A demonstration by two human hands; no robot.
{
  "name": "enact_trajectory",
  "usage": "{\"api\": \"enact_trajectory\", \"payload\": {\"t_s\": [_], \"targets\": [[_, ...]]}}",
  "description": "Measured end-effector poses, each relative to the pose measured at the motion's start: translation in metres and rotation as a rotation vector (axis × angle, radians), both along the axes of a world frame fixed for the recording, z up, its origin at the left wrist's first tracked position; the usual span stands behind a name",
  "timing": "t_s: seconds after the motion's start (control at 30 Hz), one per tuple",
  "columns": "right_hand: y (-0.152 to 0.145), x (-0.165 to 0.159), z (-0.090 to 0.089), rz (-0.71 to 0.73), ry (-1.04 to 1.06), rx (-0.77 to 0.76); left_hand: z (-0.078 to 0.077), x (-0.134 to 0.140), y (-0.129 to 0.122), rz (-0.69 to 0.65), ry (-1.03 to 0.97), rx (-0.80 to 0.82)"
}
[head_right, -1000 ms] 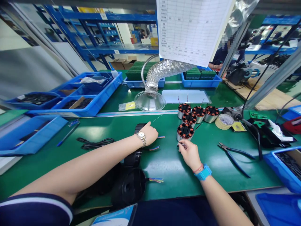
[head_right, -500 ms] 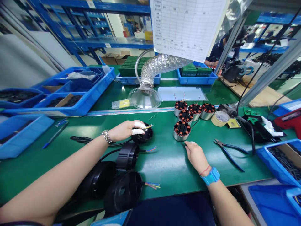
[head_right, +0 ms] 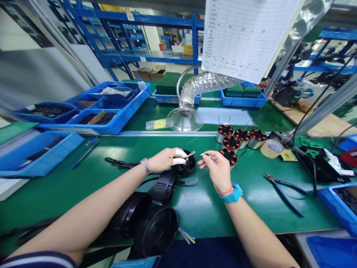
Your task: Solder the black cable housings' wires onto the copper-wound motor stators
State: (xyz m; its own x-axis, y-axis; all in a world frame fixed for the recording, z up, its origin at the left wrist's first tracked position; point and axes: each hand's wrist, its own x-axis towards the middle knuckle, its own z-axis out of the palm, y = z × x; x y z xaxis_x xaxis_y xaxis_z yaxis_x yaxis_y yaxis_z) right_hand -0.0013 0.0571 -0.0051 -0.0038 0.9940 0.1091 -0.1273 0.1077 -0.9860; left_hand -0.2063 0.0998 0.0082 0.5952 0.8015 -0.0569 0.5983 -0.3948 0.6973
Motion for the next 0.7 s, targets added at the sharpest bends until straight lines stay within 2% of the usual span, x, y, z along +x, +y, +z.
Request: {"api": "enact_trajectory", "payload": {"t_s": [0.13,0.4,0.7], "targets": [[0.008,-0.0052,0.0016,0.017,0.017,0.033,-0.0018,-0.0011,0.0004,-0.03,0.017,0.056],[0.0088,-0.0048,0.0048,-0.014,0.014,0.076,-0.0046,-0.0011,0.0011,-0.018,0.003,0.04],[0.0087,-0.0045,0.0105,-0.033,-0.117,0.056,-0.0049,-0.0012,0.0011,-0.015,-0.003,0.044]]}}
